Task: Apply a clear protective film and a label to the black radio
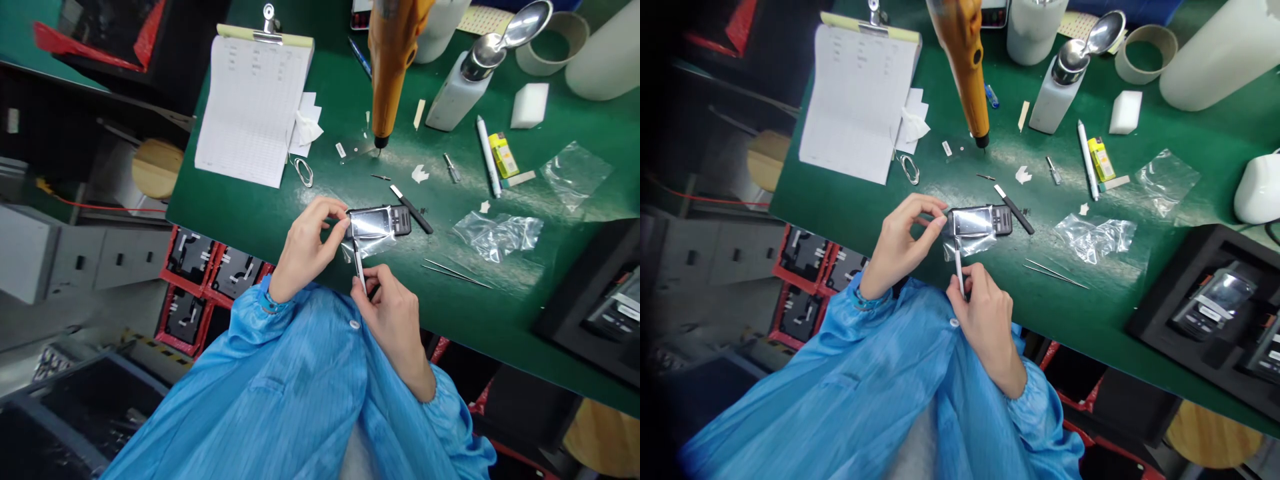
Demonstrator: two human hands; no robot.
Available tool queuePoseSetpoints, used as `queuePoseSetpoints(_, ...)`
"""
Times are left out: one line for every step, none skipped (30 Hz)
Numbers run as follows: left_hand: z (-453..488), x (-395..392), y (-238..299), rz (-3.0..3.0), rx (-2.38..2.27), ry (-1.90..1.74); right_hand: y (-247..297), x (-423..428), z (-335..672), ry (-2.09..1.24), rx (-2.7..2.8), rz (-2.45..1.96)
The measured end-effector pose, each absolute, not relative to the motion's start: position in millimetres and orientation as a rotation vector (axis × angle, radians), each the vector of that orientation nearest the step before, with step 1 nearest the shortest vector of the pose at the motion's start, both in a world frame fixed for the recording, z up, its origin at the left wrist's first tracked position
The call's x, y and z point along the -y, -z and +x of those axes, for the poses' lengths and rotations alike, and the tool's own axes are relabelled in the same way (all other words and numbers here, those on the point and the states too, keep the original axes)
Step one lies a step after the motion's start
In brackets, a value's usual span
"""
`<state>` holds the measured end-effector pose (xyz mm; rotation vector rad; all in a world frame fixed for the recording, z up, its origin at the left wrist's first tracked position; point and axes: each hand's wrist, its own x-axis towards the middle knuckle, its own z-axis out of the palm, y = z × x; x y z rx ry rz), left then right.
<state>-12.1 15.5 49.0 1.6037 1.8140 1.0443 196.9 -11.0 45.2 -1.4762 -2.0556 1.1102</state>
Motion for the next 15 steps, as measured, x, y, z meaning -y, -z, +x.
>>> queuePoseSetpoints(-12, -15, -50, 1.609, -1.818, -1.042, -46, 12, 198, -1.114, 2.058, -1.478)
queuePoseSetpoints(-12, -14, -51, 1.617, -1.82, -1.039, -47, 13, 199, -1.114, 2.061, -1.477)
queuePoseSetpoints(-11, -14, -53, 1.626, -1.822, -1.036, -47, 14, 199, -1.111, 2.064, -1.475)
queuePoseSetpoints(-11, -13, -55, 1.636, -1.821, -1.033, -48, 15, 200, -1.107, 2.068, -1.475)
queuePoseSetpoints(-10, -12, -56, 1.645, -1.82, -1.033, -48, 17, 201, -1.101, 2.073, -1.477)
queuePoseSetpoints(-10, -11, -58, 1.652, -1.816, -1.035, -48, 19, 202, -1.092, 2.077, -1.483)
queuePoseSetpoints(-10, -10, -60, 1.657, -1.812, -1.037, -48, 20, 203, -1.082, 2.079, -1.489)
queuePoseSetpoints(-9, -9, -62, 1.664, -1.808, -1.04, -48, 22, 204, -1.071, 2.081, -1.49)
queuePoseSetpoints(-9, -8, -64, 1.671, -1.806, -1.043, -48, 23, 205, -1.062, 2.082, -1.488)
queuePoseSetpoints(-8, -7, -65, 1.681, -1.804, -1.043, -49, 24, 206, -1.056, 2.085, -1.481)
queuePoseSetpoints(-8, -6, -67, 1.69, -1.803, -1.04, -50, 25, 207, -1.055, 2.09, -1.47)
queuePoseSetpoints(-8, -5, -69, 1.699, -1.803, -1.037, -51, 26, 208, -1.059, 2.096, -1.457)
queuePoseSetpoints(-7, -3, -72, 1.708, -1.802, -1.035, -52, 27, 209, -1.067, 2.104, -1.445)
queuePoseSetpoints(-7, -2, -74, 1.718, -1.798, -1.034, -54, 28, 211, -1.074, 2.113, -1.439)
queuePoseSetpoints(-6, -1, -77, 1.729, -1.789, -1.036, -55, 29, 212, -1.077, 2.125, -1.438)
